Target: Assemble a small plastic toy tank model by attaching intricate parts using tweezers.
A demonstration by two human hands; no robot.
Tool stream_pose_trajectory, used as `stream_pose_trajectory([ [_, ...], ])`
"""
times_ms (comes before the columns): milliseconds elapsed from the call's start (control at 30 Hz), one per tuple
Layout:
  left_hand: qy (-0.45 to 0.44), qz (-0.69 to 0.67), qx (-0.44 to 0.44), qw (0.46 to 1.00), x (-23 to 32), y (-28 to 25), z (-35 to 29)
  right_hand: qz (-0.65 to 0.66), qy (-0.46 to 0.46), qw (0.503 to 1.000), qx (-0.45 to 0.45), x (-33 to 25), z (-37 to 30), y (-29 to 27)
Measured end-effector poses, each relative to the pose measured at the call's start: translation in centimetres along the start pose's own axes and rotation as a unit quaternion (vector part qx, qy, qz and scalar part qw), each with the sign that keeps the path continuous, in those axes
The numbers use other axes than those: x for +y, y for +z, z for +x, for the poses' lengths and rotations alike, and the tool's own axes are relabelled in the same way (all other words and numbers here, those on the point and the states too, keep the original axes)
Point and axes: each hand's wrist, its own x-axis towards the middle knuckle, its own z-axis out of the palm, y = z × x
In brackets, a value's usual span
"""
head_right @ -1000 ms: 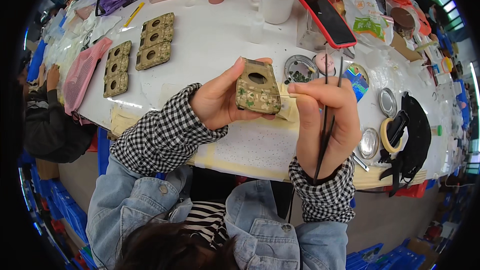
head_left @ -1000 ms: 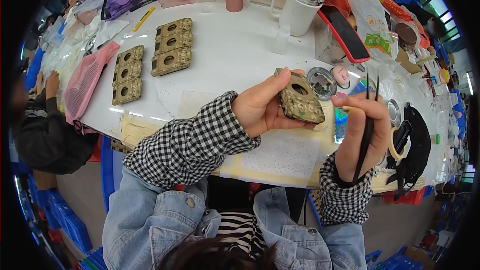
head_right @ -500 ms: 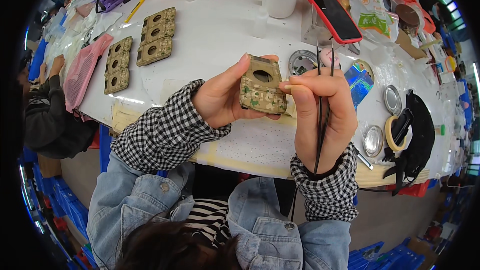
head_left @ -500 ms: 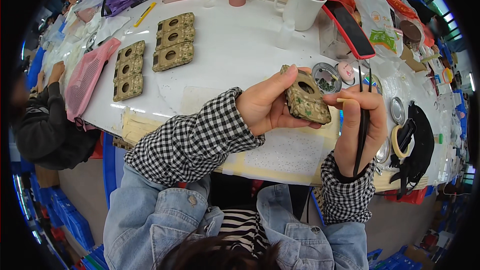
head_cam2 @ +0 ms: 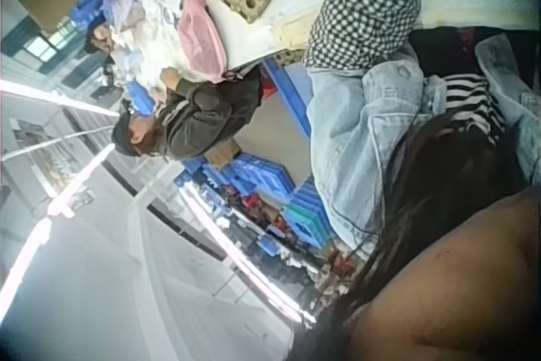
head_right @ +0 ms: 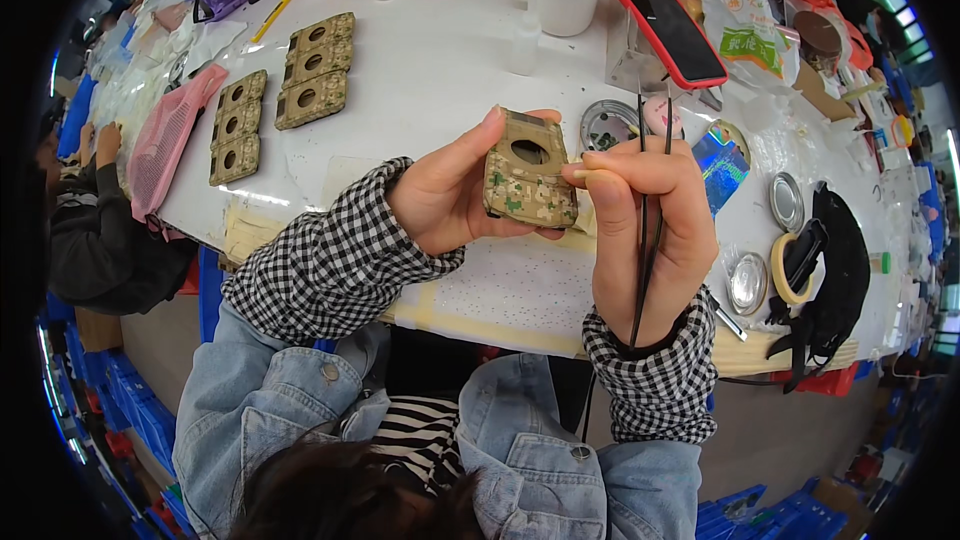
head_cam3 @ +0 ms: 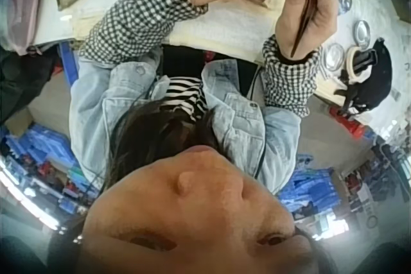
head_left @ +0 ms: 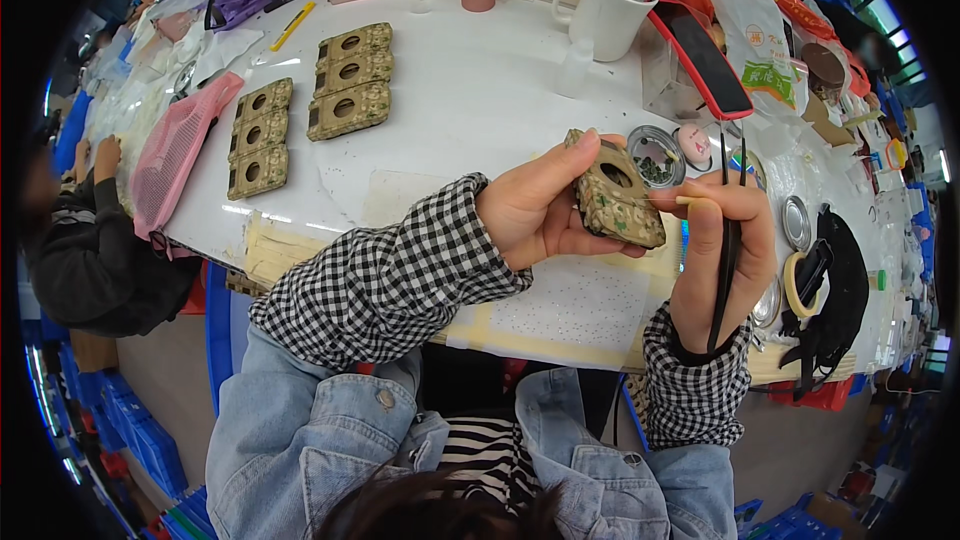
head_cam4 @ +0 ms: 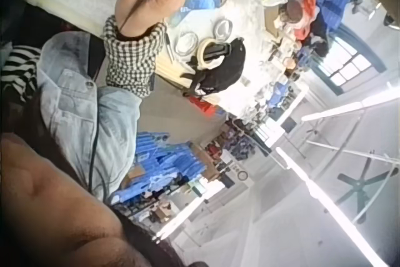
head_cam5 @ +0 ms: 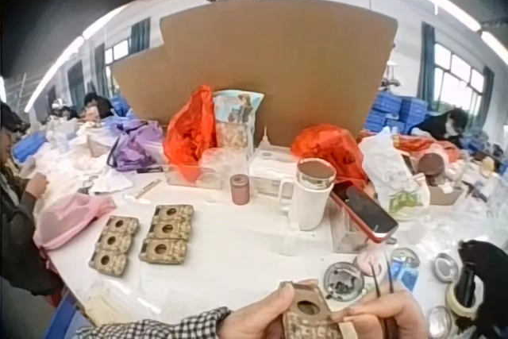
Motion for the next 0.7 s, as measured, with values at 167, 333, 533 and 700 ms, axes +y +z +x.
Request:
stream_pose_trajectory([
  [167,0.001,0.006,0.0,1.0,0.0,0.0,0.0,-0.024,-0.019,0.999,-0.013,0.3,0.1,-0.3],
  [333,0.0,0.008,0.005,1.0,0.0,0.1,-0.1,-0.024,-0.015,0.999,-0.019,0.2,0.0,-0.3],
  [533,0.004,0.027,0.007,1.0,-0.2,-0.1,0.0,0.125,0.055,0.989,0.053,-0.3,-0.3,-0.2],
  [700,0.029,0.069,-0.012,0.997,0.0,0.0,0.0,0.153,0.039,0.981,0.114,0.0,-0.9,-1.9],
])
